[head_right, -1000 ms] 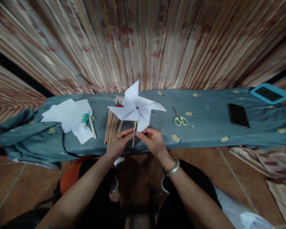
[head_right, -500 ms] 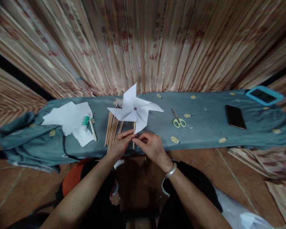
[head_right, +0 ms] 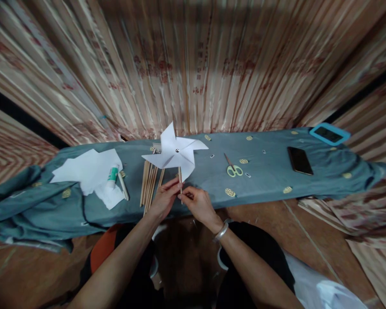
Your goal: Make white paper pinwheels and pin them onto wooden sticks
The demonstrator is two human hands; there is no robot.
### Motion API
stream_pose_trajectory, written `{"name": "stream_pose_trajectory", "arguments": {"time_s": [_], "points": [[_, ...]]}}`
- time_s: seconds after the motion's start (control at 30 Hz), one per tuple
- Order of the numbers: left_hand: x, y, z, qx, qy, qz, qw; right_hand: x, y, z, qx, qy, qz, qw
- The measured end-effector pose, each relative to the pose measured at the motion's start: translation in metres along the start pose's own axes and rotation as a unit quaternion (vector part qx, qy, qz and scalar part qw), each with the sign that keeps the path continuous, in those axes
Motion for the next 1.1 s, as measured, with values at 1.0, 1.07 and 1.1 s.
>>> {"name": "stream_pose_trajectory", "arguments": {"time_s": [1.0,1.07,1.1], "points": [[0.017,0.008,0.004,-0.013,0.023,0.102,0.994,0.311,0.121,0.12,-0.15,0.136,-0.496,0.844],[0.018,0.008,0.005,-0.01,0.026,0.106,0.994,0.321,0.126,0.129,-0.149,0.142,-0.519,0.83],[0.019,0.008,0.005,-0.008,0.028,0.106,0.994,0.325,0.127,0.134,-0.143,0.146,-0.53,0.823]]}}
Point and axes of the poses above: each hand's wrist, its own z-axis towards the middle knuckle, its own x-axis out of the back of the hand, y = z × x, the point moved 8 cm from there along z, towards the middle knuckle, and after that the axes turned 12 degrees about y, right-handed, at the moved point
